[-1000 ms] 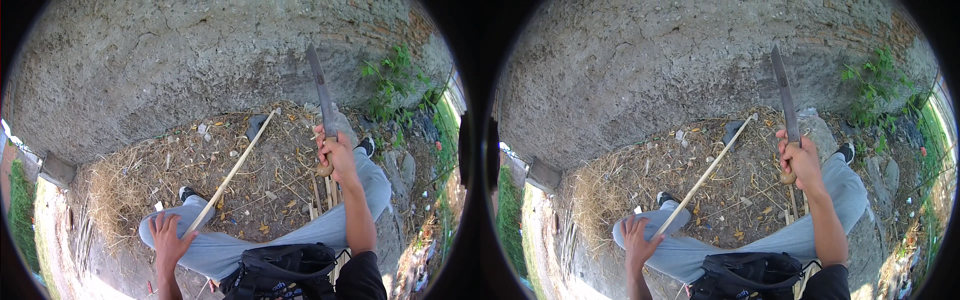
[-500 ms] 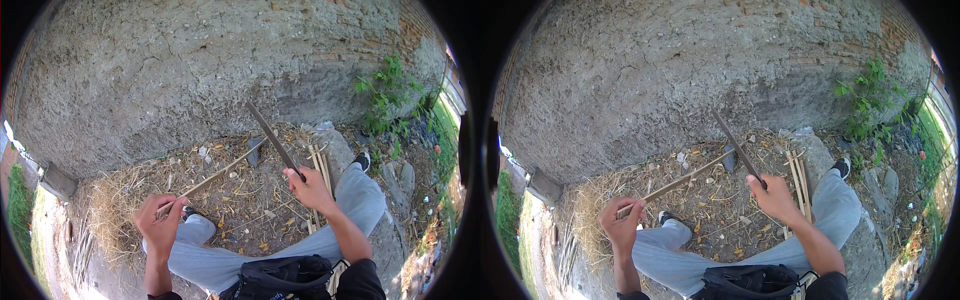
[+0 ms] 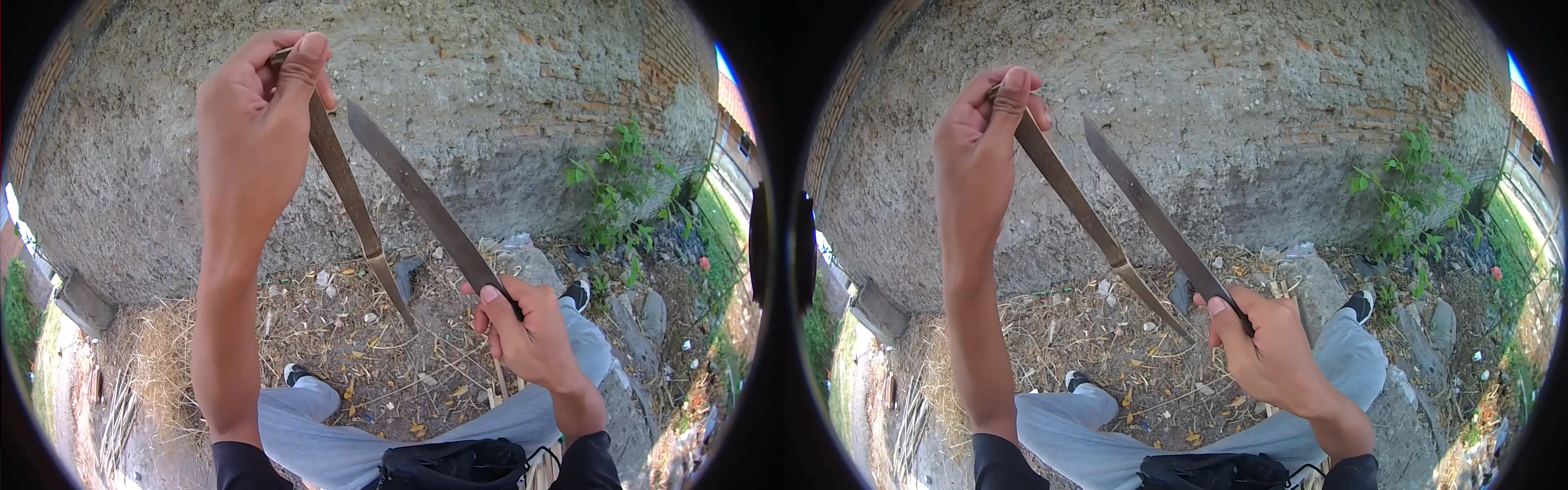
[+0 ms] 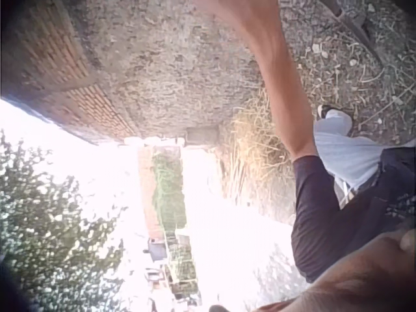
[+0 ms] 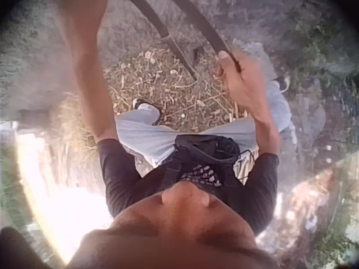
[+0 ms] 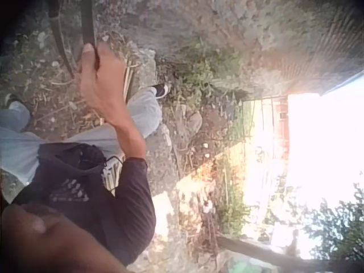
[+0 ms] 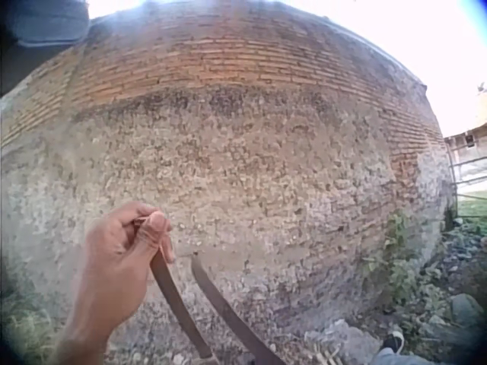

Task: The person shaves a bamboo strip using a utility knife and then splits another bamboo strip with a machete.

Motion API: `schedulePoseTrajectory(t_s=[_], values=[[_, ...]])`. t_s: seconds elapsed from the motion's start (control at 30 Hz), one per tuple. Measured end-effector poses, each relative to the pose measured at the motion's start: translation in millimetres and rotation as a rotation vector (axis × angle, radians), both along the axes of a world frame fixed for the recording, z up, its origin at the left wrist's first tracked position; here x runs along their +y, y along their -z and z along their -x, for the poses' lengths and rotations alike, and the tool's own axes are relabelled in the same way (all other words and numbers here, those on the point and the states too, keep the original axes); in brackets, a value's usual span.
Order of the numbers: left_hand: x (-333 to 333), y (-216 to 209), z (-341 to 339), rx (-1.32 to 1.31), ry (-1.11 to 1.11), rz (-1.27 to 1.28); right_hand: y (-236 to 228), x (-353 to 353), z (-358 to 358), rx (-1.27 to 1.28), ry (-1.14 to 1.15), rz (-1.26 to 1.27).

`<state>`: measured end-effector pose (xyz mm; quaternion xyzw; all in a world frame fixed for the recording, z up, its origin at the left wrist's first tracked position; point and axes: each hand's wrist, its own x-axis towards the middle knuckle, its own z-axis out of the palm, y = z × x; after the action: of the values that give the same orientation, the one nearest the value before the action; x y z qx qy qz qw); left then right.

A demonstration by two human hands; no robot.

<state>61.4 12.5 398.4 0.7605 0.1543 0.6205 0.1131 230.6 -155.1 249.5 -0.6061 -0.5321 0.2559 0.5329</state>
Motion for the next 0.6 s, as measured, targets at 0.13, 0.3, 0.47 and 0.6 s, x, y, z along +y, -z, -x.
schedulePoseTrajectory(t_s=[0.13, 0.3, 0.47, 0.6], values=[[9, 4, -30, 0.056, 0.01, 0.115, -20, 10, 8, 0.052, -0.016, 0.018], [34, 46, -55, -0.166, 0.256, 0.246, -21, 18, 13, -0.087, -0.131, 0.109], [18, 34, -54, -0.256, 0.341, 0.347, -34, 27, 22, -0.15, -0.094, 0.043], [-4, 8, -48, -0.455, 0.511, 0.393, -44, 28, 29, -0.19, -0.072, -0.016]])
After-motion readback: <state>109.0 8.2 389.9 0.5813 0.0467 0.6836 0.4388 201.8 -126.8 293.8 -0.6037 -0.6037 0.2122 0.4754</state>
